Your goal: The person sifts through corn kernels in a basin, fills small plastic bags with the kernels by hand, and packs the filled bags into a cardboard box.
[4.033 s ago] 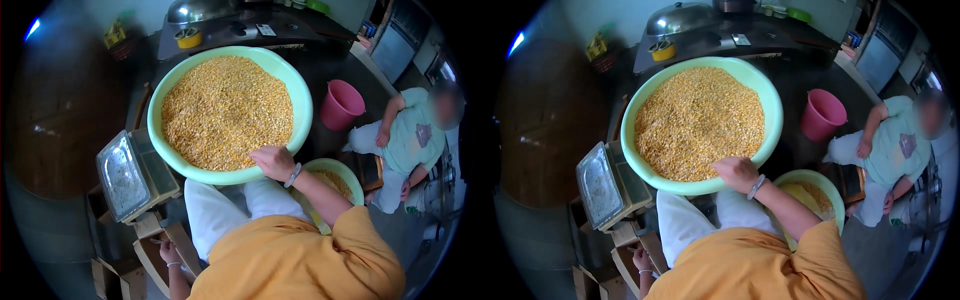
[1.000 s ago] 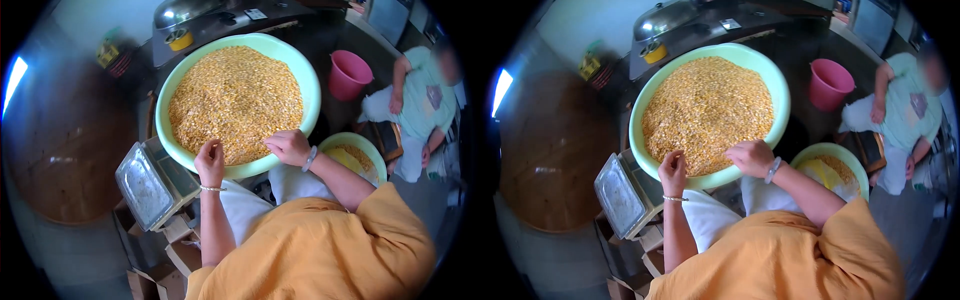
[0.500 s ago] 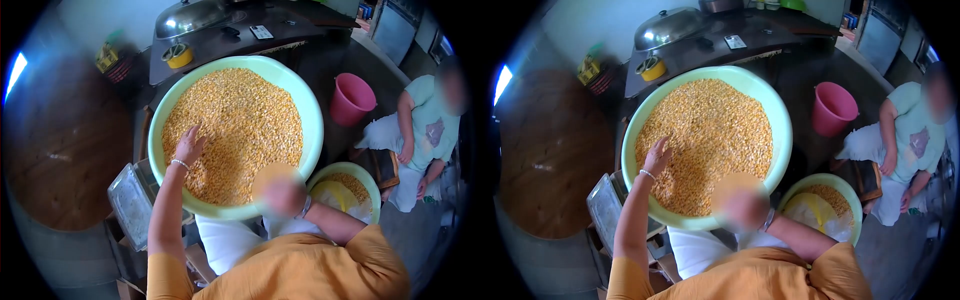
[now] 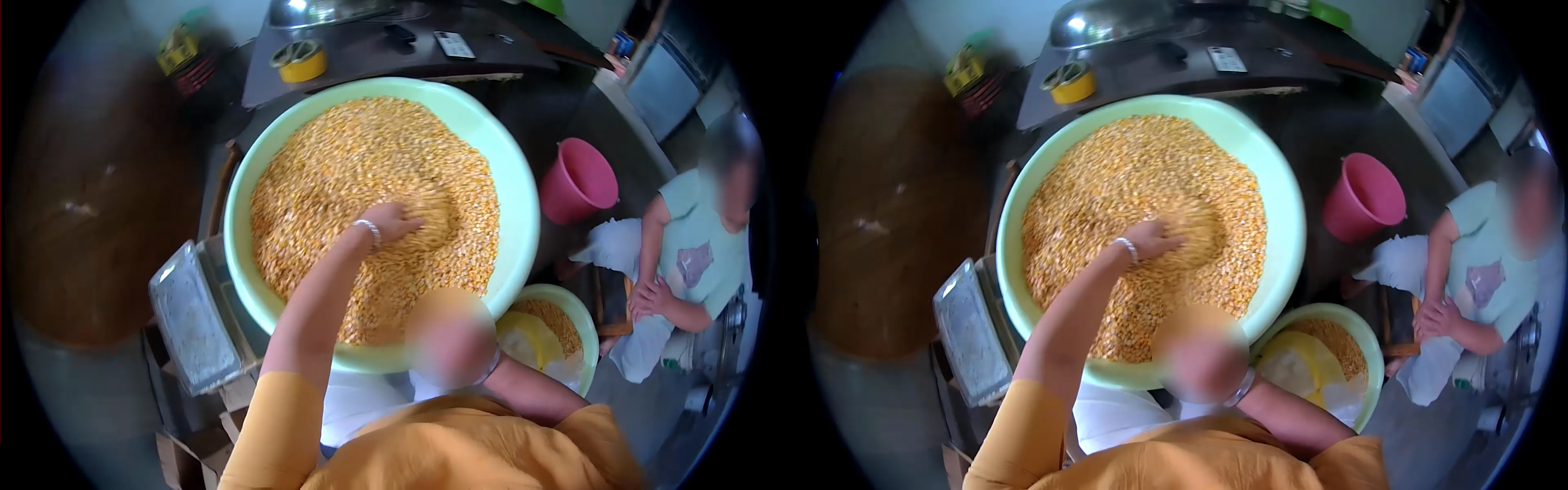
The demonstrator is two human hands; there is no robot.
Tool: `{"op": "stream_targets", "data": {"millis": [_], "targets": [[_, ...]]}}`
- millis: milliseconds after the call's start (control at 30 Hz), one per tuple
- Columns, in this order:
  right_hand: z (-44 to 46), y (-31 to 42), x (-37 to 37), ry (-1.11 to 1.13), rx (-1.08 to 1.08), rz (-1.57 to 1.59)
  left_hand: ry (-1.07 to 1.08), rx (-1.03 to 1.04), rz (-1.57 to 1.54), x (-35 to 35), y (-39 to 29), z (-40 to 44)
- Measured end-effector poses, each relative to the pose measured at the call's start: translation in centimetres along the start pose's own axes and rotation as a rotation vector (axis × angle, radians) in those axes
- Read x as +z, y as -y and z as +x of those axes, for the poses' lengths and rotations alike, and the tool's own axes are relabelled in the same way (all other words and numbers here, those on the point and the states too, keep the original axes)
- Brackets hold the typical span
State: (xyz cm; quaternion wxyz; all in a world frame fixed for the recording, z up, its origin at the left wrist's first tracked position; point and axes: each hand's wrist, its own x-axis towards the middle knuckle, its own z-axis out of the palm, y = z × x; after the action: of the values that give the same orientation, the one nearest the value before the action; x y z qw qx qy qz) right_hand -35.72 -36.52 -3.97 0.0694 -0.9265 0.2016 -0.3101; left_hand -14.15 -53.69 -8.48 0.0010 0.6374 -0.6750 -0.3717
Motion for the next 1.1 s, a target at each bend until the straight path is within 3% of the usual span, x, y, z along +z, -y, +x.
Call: {"op": "stream_targets", "data": {"millis": [67,133,233,467,567,733,900,1033,1100], "targets": [[0.1,0.2,-0.1,0.022,-0.026,-0.059,-0.104,0.226,0.035,2.3,-0.8,-1.0],[0.2,0.1,0.3,0.044,-0.066,-0.116,-0.077,0.310,0.126,3.0,-2.4,-3.2],[0.2,0.3,0.2,0.102,-0.066,-0.180,-0.243,0.444,0.243,5.8,-2.3,-6.1],[-0.1,0.1,0.6,0.077,-0.075,-0.136,0.019,0.487,0.313,2.5,-2.1,-14.5],[0.9,0.3,-0.2,-0.098,-0.102,-0.027,-0.183,0.385,0.185,-0.7,1.2,-15.3],[-0.1,-0.4,0.6,-0.006,-0.079,-0.048,-0.627,0.131,0.132,-5.9,11.5,-12.3],[0.5,-0.2,-0.2,0.016,-0.018,-0.066,-0.767,-0.019,0.272,-7.2,19.6,-7.2],[2.2,0.8,-1.5,-0.009,0.049,-0.055,-0.322,-0.222,-0.125,-8.4,14.6,-6.0],[2.4,1.0,-1.9,0.002,0.082,-0.046,-0.259,-0.248,-0.032,-7.0,13.5,-5.2]]}}
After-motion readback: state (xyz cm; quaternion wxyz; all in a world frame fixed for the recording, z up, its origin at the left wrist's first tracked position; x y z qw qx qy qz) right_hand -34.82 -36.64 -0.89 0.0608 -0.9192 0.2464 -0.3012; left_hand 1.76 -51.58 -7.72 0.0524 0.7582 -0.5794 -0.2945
